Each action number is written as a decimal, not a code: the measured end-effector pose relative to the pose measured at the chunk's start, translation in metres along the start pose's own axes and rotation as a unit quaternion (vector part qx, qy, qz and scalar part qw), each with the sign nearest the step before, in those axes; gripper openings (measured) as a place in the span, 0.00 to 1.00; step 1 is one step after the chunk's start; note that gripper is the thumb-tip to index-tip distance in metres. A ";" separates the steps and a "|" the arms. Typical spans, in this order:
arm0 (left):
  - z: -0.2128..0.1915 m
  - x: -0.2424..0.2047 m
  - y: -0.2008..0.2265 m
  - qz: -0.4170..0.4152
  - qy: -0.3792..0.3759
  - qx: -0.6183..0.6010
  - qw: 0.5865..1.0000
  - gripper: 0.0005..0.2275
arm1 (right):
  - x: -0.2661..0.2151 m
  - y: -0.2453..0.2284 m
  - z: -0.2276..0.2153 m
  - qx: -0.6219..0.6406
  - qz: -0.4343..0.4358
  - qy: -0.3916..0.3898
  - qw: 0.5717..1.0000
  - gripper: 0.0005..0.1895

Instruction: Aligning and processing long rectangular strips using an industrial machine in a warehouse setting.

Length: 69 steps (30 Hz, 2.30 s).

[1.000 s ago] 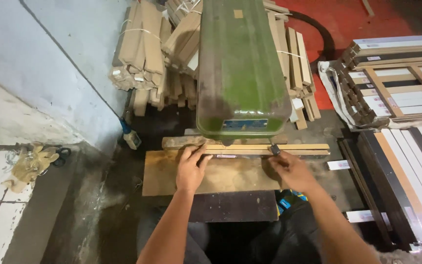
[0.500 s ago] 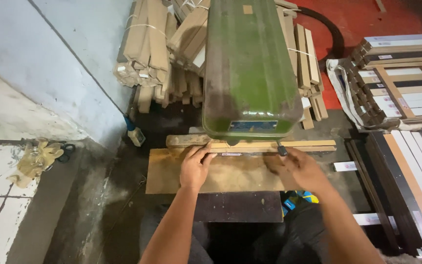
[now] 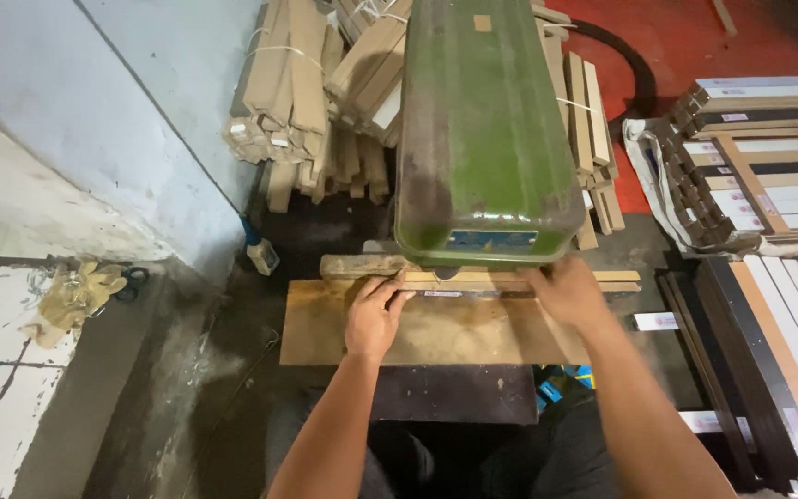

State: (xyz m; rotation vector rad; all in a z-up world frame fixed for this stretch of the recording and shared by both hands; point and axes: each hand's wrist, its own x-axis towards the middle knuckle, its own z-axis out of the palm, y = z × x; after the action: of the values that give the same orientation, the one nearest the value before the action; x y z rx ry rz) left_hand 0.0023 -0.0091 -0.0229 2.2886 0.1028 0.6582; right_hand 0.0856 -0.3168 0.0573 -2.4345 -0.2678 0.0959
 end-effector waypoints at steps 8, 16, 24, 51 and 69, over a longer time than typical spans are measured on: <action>-0.006 -0.001 0.007 0.018 -0.002 0.014 1.000 0.12 | 0.033 -0.003 0.009 -0.005 -0.004 0.017 1.000 0.13; 0.006 0.000 -0.008 0.023 -0.006 0.049 0.999 0.10 | -0.031 -0.039 -0.047 0.039 0.015 -0.061 0.997 0.20; -0.009 -0.001 0.014 0.004 -0.022 0.049 0.999 0.09 | -0.030 0.061 -0.075 -0.035 -0.088 0.098 0.991 0.31; -0.134 -0.025 0.001 -0.235 -0.006 0.071 0.969 0.21 | -0.058 0.010 0.009 -0.096 -0.097 -0.010 0.991 0.24; -0.055 0.000 0.051 0.103 -0.073 0.124 0.984 0.21 | -0.030 -0.012 0.100 -0.077 -0.182 0.135 0.971 0.25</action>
State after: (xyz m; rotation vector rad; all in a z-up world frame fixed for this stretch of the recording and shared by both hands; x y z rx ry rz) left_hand -0.0303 -0.0111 0.0448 2.6050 -0.1309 0.6061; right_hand 0.0404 -0.2515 -0.0120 -2.4701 -0.6114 -0.4288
